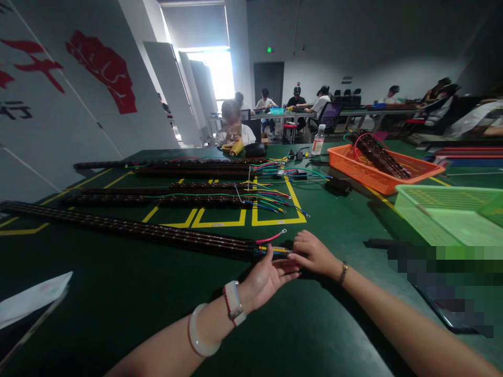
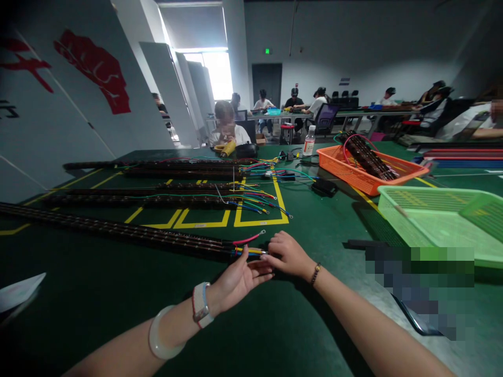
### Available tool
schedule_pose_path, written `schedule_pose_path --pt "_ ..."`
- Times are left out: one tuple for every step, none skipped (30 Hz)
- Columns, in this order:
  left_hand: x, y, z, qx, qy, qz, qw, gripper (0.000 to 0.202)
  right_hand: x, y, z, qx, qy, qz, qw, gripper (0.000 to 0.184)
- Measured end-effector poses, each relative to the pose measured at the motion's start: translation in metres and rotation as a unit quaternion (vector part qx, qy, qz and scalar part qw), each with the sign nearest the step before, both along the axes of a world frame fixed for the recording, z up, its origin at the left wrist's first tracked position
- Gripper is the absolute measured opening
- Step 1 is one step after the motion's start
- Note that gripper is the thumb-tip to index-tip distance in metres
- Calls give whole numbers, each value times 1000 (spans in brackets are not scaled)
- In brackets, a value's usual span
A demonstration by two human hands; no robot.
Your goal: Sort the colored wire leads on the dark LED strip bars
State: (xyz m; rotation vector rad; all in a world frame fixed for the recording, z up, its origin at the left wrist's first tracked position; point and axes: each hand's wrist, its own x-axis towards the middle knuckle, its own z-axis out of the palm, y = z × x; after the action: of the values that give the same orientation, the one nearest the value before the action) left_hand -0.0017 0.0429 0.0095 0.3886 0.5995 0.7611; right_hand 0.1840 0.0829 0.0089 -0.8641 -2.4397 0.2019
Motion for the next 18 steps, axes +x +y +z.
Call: schedule_pose_path --pt "0 0 0 1 4 -1 1000 59 -2 0 0 2 7 -4 1000 42" --pt "0 0 0 2 10 -5 1000 61 -3 0 -1 0 18 -12 1000 41" --pt "0 0 0 3 17 -9 1000 62 -4 1 -2 -7 31 -24 999 41" --pt "0 -1 0 5 25 -11 1000 64 -5 3 -3 -19 42 -37 998 40" --pt "0 -1 1 6 31 -12 999 64 -5 5 -4 -36 52 -53 997 40" --pt "0 -1 1 8 36 -12 999 64 -5 7 -5 -55 59 -71 994 39" --pt "0 -2 1 10 39 -12 999 63 -5 9 -6 -75 66 -90 991 38" --pt "-1 -2 1 11 41 -12 999 62 -5 12 -7 -94 72 -106 987 36" --pt "-1 -3 2 11 41 -11 999 60 -5 14 -8 -111 74 -119 984 35" --pt "-1 -3 2 9 39 -10 999 59 -5 16 -9 -125 74 -127 981 33" --pt "-1 -3 2 6 38 -9 999 56 -6 18 -9 -136 72 -132 979 32" --pt "-1 -3 2 3 36 -5 999 53 -6 21 -9 -142 67 -134 978 31" --pt "-1 -3 2 -1 35 1 999 50 -7 24 -9 -145 62 -133 979 30" --pt "-1 -3 2 -4 33 8 999 46 -8 26 -9 -143 57 -131 979 30" --pt "-1 -3 2 -6 30 14 999 43 -9 29 -9 -138 57 -130 980 29" --pt "-1 -3 2 -6 26 19 999 41 -10 32 -9 -131 60 -131 981 29" --pt "-1 -3 2 -4 23 22 999 39 -11 35 -8 -120 66 -134 981 29" --pt "-1 -2 1 -2 22 23 1000 37 -12 38 -8 -109 74 -140 981 29"
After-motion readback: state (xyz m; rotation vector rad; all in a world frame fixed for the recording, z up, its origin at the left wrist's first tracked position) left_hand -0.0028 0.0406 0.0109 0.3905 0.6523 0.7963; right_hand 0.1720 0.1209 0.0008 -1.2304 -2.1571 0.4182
